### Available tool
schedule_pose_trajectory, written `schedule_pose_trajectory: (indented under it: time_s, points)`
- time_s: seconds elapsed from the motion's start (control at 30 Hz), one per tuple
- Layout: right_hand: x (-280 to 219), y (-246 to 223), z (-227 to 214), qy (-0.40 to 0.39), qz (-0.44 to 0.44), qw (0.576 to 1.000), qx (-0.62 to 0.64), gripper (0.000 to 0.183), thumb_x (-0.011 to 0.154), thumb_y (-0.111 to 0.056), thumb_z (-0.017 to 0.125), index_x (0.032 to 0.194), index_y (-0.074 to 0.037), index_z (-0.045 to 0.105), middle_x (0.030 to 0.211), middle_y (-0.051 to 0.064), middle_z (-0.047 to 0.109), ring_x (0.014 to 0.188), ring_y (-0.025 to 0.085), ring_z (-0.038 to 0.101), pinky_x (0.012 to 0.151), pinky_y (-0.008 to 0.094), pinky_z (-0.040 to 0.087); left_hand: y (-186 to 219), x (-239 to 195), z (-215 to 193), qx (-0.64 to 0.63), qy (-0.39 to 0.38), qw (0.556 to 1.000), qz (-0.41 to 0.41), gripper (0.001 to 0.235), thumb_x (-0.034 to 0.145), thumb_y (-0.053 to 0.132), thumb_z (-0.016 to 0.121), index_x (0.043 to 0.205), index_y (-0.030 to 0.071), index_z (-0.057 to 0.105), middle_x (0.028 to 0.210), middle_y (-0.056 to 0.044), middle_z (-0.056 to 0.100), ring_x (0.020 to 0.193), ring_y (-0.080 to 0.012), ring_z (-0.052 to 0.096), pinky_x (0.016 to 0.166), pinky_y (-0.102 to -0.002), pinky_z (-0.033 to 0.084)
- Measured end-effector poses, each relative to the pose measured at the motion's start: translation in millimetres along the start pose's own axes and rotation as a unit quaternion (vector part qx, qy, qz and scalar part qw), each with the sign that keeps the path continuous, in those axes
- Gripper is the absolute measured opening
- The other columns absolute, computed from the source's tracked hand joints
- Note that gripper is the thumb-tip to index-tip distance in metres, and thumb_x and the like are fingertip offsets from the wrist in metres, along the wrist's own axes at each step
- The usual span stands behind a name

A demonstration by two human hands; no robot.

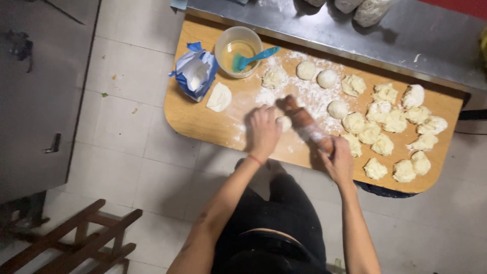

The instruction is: The person rolls small dough balls flat on a floured wooden board using a rolling pin. They then retrieve plastic sheets from a nearby shelf and use them to wrap the flattened dough pieces individually.

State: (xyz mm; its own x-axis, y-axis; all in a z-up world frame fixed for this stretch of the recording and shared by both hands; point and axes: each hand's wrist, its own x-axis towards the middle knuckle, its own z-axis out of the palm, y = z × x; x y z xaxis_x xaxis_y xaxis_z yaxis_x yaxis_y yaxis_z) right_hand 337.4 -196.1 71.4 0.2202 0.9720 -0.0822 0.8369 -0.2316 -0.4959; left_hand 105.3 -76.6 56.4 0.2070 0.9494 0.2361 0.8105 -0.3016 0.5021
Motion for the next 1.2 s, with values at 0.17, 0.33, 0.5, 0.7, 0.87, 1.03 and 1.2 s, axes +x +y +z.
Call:
schedule_pose_trajectory:
  time_s: [0.17, 0.33, 0.5, 0.7, 0.87, 1.03, 1.2]
  points:
    - [35, -2, 17, -0.099, -0.166, 0.977, -0.094, 0.052, 0.085, -0.027, 0.073, 0.132, -0.015, 0.056, 0.121, 0.009, 0.059, 0.122, 0.032, 0.055, 0.104, 0.044, 0.049, -16, 26, 18, 0.016, -0.008, 0.991, 0.131, 0.05, 0.093, 0.023, 0.061, 0.137, 0.001, 0.053, 0.139, -0.021, 0.051, 0.13, -0.0377, 0.049, 0.108, -0.048, 0.038]
    - [44, -31, 59, -0.068, -0.178, 0.976, -0.103, 0.069, 0.088, -0.031, 0.074, 0.146, -0.007, 0.045, 0.142, 0.02, 0.05, 0.135, 0.041, 0.045, 0.118, 0.048, 0.035, -26, 34, 18, 0.123, -0.112, 0.967, 0.194, 0.061, 0.094, 0.034, 0.062, 0.14, -0.005, 0.053, 0.15, -0.025, 0.049, 0.146, -0.0369, 0.038, 0.126, -0.046, 0.023]
    - [27, -47, 63, -0.066, -0.095, 0.99, -0.076, 0.071, 0.105, -0.04, 0.044, 0.159, 0.003, 0.026, 0.161, 0.03, 0.03, 0.151, 0.046, 0.024, 0.126, 0.055, 0.011, -18, 14, 13, 0.244, -0.264, 0.916, 0.177, 0.072, 0.099, 0.042, 0.049, 0.152, -0.005, 0.039, 0.163, -0.021, 0.033, 0.155, -0.0325, 0.024, 0.129, -0.044, 0.008]
    - [136, -46, 70, 0.026, -0.07, 0.986, -0.15, 0.068, 0.108, -0.038, 0.043, 0.16, 0.002, 0.027, 0.164, 0.027, 0.029, 0.154, 0.042, 0.018, 0.124, 0.06, 0.009, -21, 111, 42, 0.193, -0.181, 0.941, 0.209, 0.064, 0.099, 0.02, 0.043, 0.158, -0.001, 0.03, 0.167, -0.023, 0.021, 0.156, -0.037, 0.011, 0.13, -0.05, 0.009]
    - [122, -54, 61, 0.026, -0.07, 0.99, -0.118, 0.071, 0.105, -0.038, 0.045, 0.161, 0.002, 0.024, 0.166, 0.026, 0.024, 0.156, 0.04, 0.014, 0.123, 0.063, 0.01, -27, 90, 40, 0.15, -0.102, 0.962, 0.204, 0.062, 0.096, 0.016, 0.045, 0.153, -0.008, 0.035, 0.163, -0.026, 0.027, 0.153, -0.0382, 0.019, 0.129, -0.049, 0.015]
    - [17, -33, 113, 0.009, -0.064, 0.996, -0.059, 0.074, 0.101, -0.045, 0.05, 0.155, 0.004, 0.036, 0.158, 0.03, 0.038, 0.15, 0.043, 0.031, 0.126, 0.057, 0.01, -58, -30, 45, 0.191, -0.294, 0.91, 0.221, 0.072, 0.083, 0.026, 0.068, 0.147, -0.001, 0.046, 0.16, -0.022, 0.035, 0.149, -0.0419, 0.031, 0.12, -0.056, 0.031]
    - [81, -55, 64, 0.014, -0.067, 0.991, -0.113, 0.066, 0.105, -0.039, 0.042, 0.157, 0.002, 0.034, 0.159, 0.027, 0.037, 0.15, 0.04, 0.032, 0.124, 0.057, 0.017, -30, 41, 48, 0.221, -0.129, 0.945, 0.202, 0.068, 0.088, 0.031, 0.064, 0.147, 0.0, 0.051, 0.158, -0.018, 0.044, 0.151, -0.0351, 0.033, 0.126, -0.051, 0.026]
